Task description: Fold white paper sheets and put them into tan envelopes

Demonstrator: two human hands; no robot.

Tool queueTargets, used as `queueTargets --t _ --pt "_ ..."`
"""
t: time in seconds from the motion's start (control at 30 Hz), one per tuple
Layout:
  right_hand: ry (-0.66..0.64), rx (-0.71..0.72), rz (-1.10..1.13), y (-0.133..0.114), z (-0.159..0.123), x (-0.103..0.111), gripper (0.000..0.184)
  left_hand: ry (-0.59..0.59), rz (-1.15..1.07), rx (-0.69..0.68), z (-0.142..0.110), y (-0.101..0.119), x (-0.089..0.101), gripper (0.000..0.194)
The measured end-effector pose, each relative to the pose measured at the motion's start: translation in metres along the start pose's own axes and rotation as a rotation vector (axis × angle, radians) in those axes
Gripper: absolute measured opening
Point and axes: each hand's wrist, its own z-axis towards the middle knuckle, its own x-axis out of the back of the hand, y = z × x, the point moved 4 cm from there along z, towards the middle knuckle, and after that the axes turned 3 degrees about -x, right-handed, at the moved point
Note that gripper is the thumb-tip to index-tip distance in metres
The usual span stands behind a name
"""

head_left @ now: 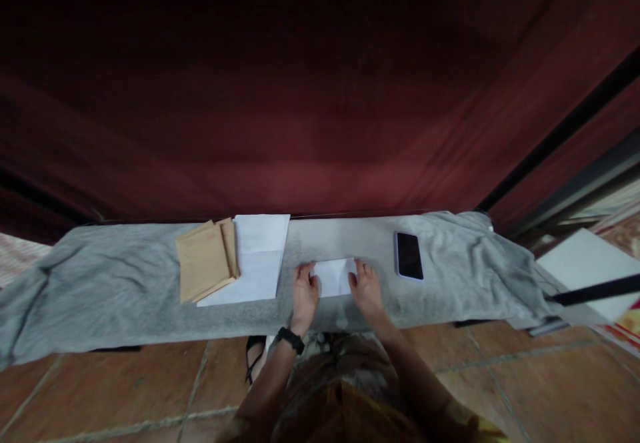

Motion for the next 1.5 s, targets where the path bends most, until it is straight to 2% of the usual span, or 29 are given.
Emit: queueTargets --t 0.17,0.3,0.4,0.53,0.8,0.9,1.1,1.37,1.5 --pt "0.002 0.014 -0.107 -0.006 -0.01 -0.002 0.038 -0.065 0.367 -0.167 -0.014 0.016 -0.009 0.042" --pt "0.024 0.052 -0.098 -0.007 -0.015 -0.002 0.039 -0.248 0.498 -0.383 -0.033 0.037 -0.038 0.05" --pt "0.019 0.062 -0.057 -0.003 -0.015 -0.001 0.04 -0.328 0.516 -0.438 -0.04 0.046 -0.057 0.052" --pt "-0.003 0.057 -0.019 0.001 -0.015 0.001 0.043 -0.321 0.516 -0.45 -0.039 0.047 -0.064 0.056" --pt "0.051 0.069 -0.01 -0.003 -0.014 0.004 0.04 -0.283 0.613 -0.37 -0.031 0.027 -0.046 0.062" --pt "0.056 0.128 0.021 -0.01 -0.012 0.003 0.039 -0.292 0.618 -0.354 -0.03 0.023 -0.042 0.061" --pt "-0.058 0.262 -0.025 -0.019 -0.014 -0.004 0.044 -0.291 0.592 -0.35 -0.031 0.024 -0.041 0.06" --pt "-0.082 0.234 -0.066 -0.002 -0.022 0.004 0.049 -0.285 0.551 -0.324 -0.029 0.025 -0.04 0.059" --pt "-0.101 0.236 -0.053 -0.001 -0.024 0.007 0.048 -0.315 0.546 -0.315 -0.027 0.038 -0.047 0.058"
